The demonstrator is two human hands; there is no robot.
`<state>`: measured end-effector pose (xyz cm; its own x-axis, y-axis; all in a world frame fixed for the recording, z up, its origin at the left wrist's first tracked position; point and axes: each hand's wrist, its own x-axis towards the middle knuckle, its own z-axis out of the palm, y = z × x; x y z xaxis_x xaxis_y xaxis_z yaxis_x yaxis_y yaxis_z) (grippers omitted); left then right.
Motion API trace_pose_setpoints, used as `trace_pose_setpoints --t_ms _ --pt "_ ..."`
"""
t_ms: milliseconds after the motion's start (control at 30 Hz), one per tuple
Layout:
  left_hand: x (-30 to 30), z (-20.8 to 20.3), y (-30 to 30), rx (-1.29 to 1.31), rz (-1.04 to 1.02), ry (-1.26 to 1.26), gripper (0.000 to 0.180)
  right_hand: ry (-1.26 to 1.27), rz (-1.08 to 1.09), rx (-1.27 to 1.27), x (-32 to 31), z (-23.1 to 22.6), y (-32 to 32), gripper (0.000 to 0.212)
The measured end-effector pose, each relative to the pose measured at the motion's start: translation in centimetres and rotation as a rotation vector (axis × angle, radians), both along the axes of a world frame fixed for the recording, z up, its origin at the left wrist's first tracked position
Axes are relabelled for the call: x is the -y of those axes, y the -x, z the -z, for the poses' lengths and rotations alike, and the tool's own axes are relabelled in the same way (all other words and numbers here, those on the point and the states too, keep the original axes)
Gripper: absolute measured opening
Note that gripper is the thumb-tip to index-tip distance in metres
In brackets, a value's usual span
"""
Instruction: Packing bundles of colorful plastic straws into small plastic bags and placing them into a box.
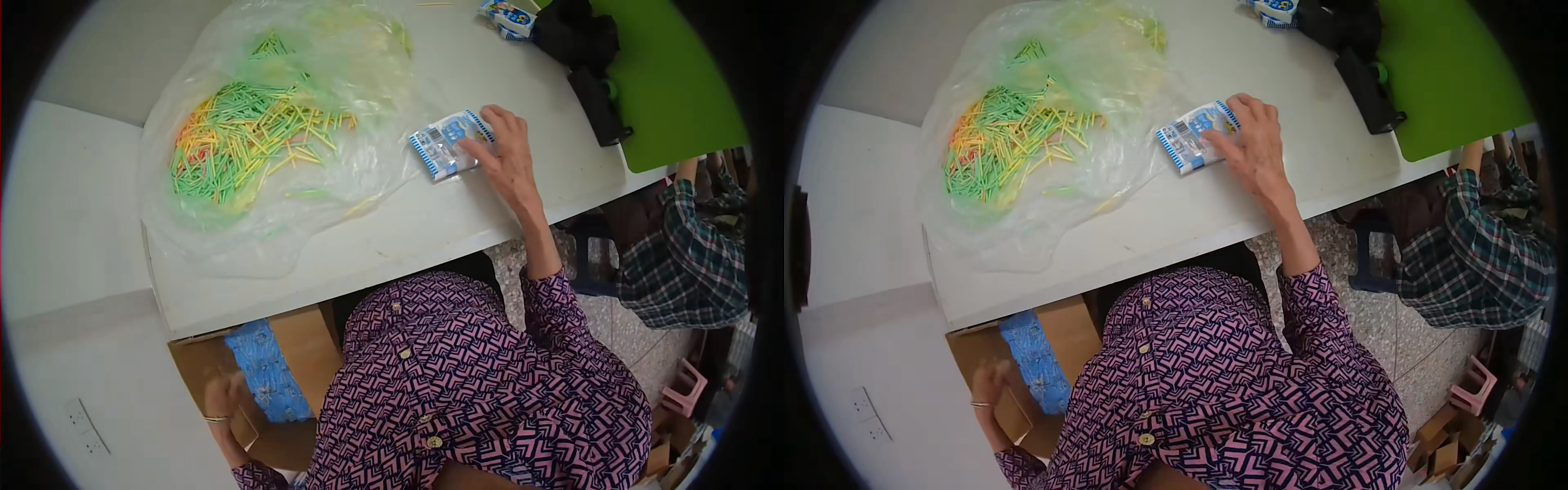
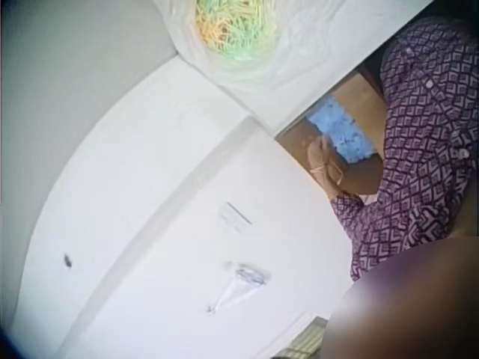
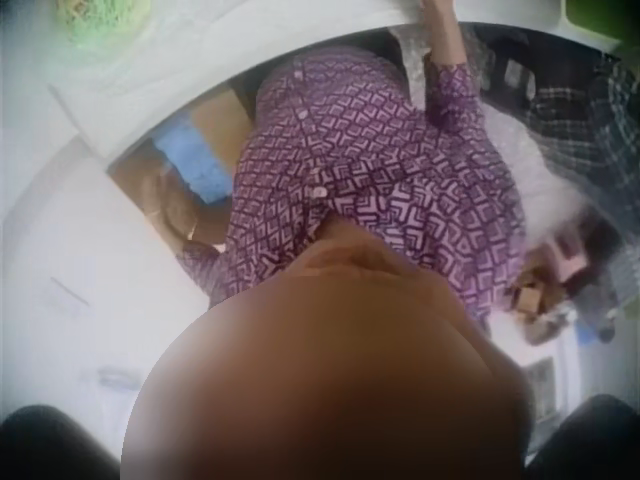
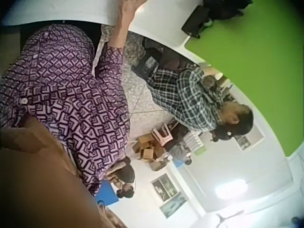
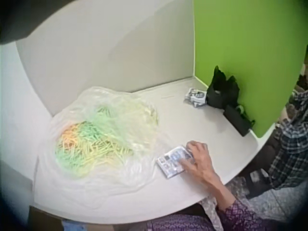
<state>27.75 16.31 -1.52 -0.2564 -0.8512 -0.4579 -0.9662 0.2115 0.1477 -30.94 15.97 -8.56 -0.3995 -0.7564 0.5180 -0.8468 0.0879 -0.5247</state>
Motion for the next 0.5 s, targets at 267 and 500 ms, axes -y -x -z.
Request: trace_pose_setpoints --t_ms 267,500 --pt "5.3 -2.5 20.1 -0.543 0.438 0.310 0.012 -0.140 -0.024 0.304 2.2 0.6 0.7 0.035" --pt "10.0 1.1 33.9 -1.055 0.328 0.222 0.030 0.125 -0.029 0.309 1.1 -0.9 0.3 0.019"
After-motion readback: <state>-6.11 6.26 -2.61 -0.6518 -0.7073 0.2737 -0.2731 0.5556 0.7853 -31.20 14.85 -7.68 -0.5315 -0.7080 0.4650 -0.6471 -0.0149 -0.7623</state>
